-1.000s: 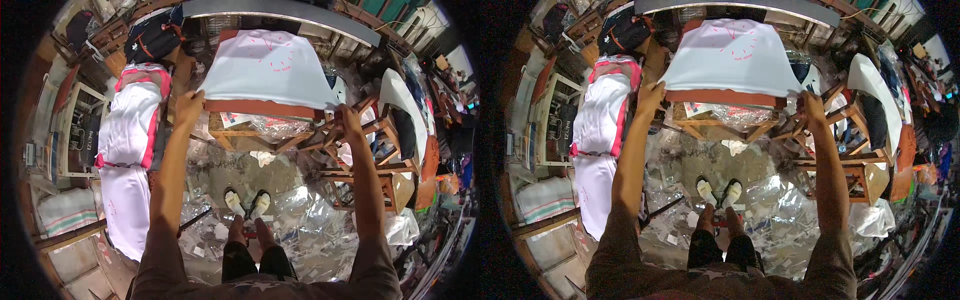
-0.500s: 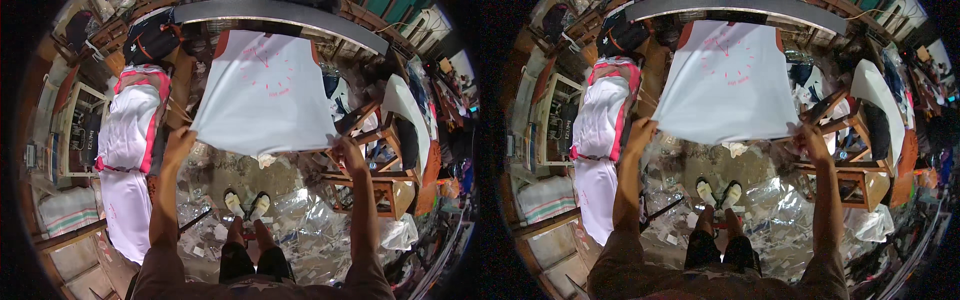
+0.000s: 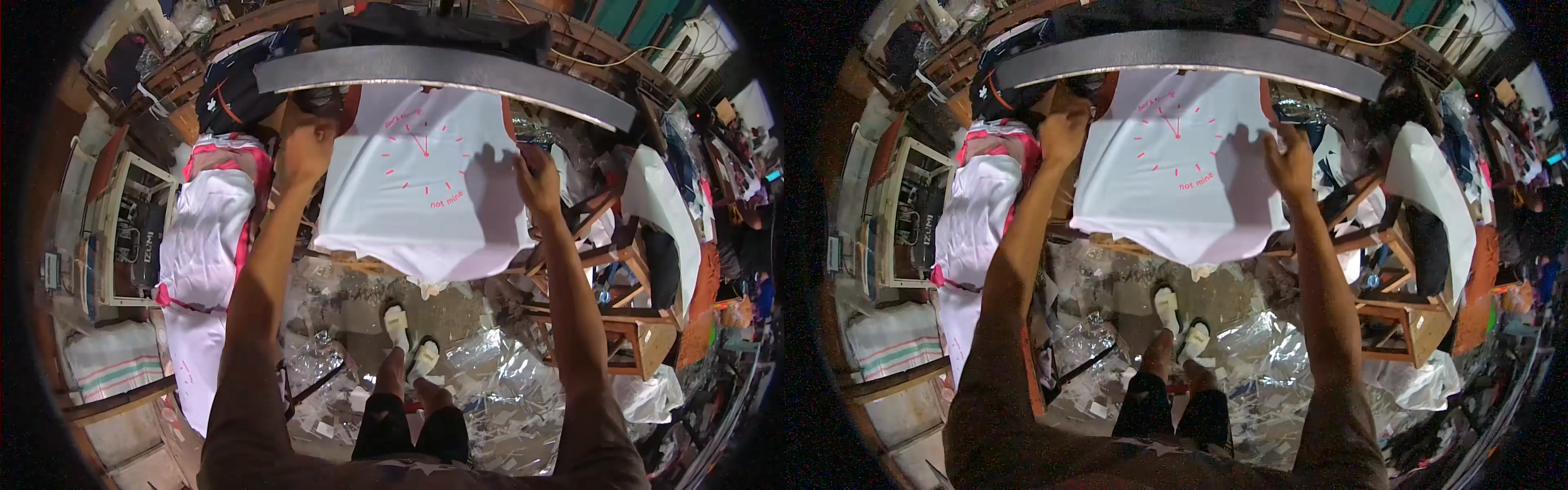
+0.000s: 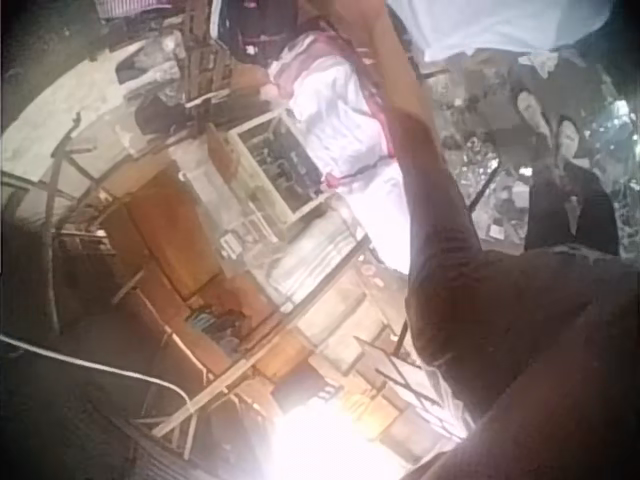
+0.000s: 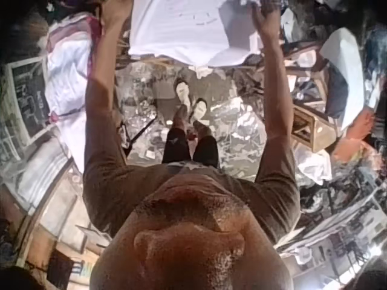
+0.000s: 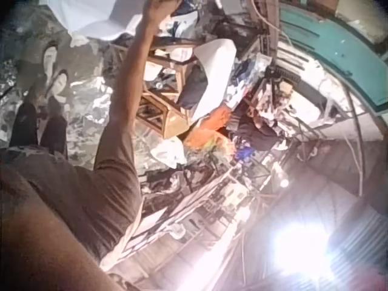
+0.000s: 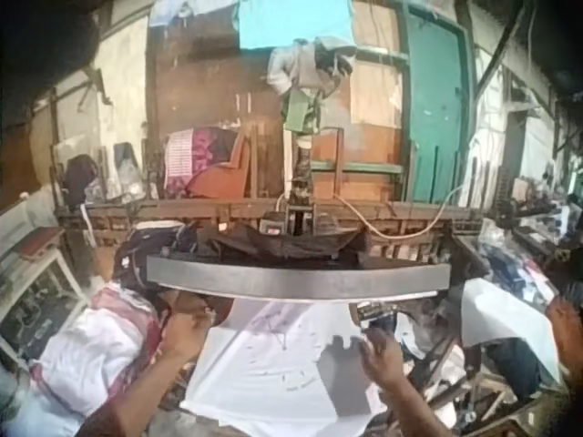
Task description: Using a heat press machine to transfer designs onto white t-shirts.
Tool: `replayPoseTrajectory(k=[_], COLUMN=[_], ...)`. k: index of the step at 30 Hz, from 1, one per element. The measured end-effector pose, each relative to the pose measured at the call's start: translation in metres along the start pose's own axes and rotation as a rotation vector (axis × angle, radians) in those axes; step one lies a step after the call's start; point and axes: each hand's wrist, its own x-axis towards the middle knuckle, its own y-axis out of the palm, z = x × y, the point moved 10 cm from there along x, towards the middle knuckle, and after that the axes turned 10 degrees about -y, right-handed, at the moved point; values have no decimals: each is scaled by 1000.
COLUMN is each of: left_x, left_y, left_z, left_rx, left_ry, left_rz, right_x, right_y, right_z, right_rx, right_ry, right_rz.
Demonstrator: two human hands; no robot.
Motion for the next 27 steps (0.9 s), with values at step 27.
replayPoseTrajectory(k=[27], left_x=[71], left_y=[71], left_z=[59], left_rx=[377], left_ry=[219], left_rz=[110], right_x=[147], right_y=[91], right_z=[-248], right_rx=[423], right_ry=[-103], right_rz=[6])
